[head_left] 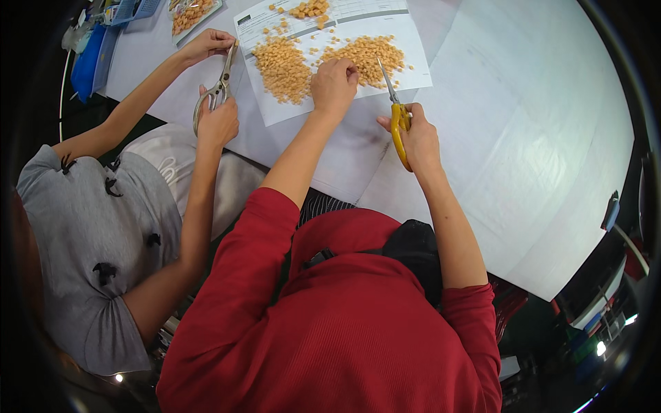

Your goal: The person uses yellow-handled scissors to pick up and sort small nut pieces on a white sheet with printed sections. A second person across the table also sorts nuts using silver scissors. The camera wearer repeatedly picks, moves, and places nut pieces into designated areas on the sheet.

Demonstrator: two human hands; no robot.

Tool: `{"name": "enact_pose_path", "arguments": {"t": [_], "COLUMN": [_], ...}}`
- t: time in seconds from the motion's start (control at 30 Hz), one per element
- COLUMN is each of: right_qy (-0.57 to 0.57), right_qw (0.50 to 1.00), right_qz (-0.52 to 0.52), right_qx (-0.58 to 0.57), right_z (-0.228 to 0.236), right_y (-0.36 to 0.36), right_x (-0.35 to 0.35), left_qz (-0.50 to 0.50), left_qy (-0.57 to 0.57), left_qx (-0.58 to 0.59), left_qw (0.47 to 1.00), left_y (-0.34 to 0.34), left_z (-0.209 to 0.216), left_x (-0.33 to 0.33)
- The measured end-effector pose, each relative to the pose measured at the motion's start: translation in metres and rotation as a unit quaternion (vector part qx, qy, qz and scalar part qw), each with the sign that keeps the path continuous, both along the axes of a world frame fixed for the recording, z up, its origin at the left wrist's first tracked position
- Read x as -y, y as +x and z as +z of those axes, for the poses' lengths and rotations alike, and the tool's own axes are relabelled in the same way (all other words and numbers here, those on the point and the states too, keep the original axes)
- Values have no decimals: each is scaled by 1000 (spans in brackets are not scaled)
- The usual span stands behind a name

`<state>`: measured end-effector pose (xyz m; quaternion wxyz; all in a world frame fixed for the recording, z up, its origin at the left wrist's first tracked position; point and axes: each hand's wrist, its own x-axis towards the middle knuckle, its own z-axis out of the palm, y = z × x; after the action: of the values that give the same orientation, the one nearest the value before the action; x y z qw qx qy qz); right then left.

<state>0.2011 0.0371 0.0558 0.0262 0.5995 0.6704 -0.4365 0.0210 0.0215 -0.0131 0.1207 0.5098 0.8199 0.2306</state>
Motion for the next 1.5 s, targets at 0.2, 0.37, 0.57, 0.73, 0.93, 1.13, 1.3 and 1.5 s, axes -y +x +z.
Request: {"name": "enact_pose_path", "arguments": {"t": [0.2,0.37,0.57,0.73,0.93,1.13,1.3,1.5], "right_qy": [0,27,41,50,53,64,59,40], "right_qw": [999,996,994,994,994,993,996,998], "right_qz": [26,70,97,97,94,97,74,38], "right_qx": [-21,-42,-26,-28,-23,-31,3,18], "right_z": [11,16,22,22,23,21,16,11], "right_y": [-2,-9,-13,-13,-13,-13,-11,-6], "right_x": [4,12,17,19,18,17,14,6], "left_qz": [185,227,218,262,256,242,212,107], "left_qy": [12,60,78,103,120,119,91,39], "left_qx": [479,682,712,708,712,667,477,190], "left_qw": [858,692,663,647,642,694,848,975], "left_y": [-14,-25,-27,-19,-15,-15,-26,-30], "left_z": [18,30,29,31,32,35,18,6], "left_x": [-2,7,15,16,15,14,14,19]}}
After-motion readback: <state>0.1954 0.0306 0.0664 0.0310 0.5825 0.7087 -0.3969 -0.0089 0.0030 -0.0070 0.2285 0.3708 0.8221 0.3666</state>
